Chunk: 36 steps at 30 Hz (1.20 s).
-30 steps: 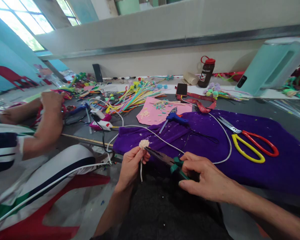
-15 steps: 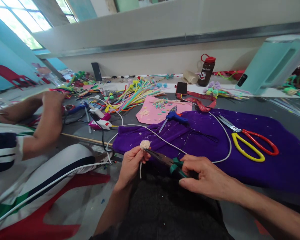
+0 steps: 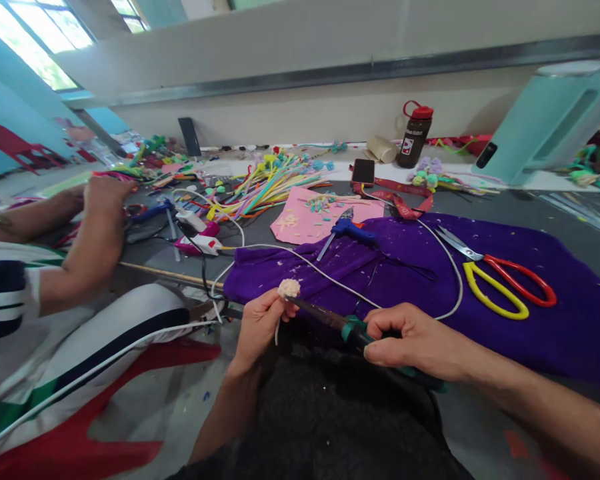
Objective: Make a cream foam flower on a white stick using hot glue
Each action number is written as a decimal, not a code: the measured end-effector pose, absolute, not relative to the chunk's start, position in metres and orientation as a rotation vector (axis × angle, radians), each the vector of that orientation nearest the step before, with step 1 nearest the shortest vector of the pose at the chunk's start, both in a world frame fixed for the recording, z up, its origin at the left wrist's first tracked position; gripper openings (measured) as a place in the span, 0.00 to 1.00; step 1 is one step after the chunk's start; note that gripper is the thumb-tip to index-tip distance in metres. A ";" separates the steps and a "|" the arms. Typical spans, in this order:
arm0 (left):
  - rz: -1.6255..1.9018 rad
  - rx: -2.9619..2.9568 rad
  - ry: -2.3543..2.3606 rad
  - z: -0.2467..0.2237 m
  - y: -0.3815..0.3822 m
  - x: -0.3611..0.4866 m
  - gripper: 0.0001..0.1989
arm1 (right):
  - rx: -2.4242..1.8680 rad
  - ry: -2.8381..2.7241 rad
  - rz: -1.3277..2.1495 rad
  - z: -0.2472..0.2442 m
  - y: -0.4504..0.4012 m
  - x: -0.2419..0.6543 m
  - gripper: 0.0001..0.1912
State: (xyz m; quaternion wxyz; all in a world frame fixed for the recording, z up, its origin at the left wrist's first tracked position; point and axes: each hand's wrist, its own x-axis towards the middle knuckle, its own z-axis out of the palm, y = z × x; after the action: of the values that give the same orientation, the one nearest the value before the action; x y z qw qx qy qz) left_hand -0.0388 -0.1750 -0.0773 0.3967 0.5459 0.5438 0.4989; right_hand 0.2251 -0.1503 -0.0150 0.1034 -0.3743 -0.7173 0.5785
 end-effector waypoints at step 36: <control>1.299 1.015 1.212 -0.073 -0.174 -0.033 0.12 | -0.989 -2.362 1.275 -0.010 -0.160 0.218 0.12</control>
State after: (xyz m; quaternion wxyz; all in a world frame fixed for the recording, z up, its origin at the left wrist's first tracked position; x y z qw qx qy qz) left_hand -0.0325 -0.1741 -0.0728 0.5209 0.4234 0.5056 0.5420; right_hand 0.2178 -0.1601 -0.0099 0.1401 -0.3423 -0.8176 0.4414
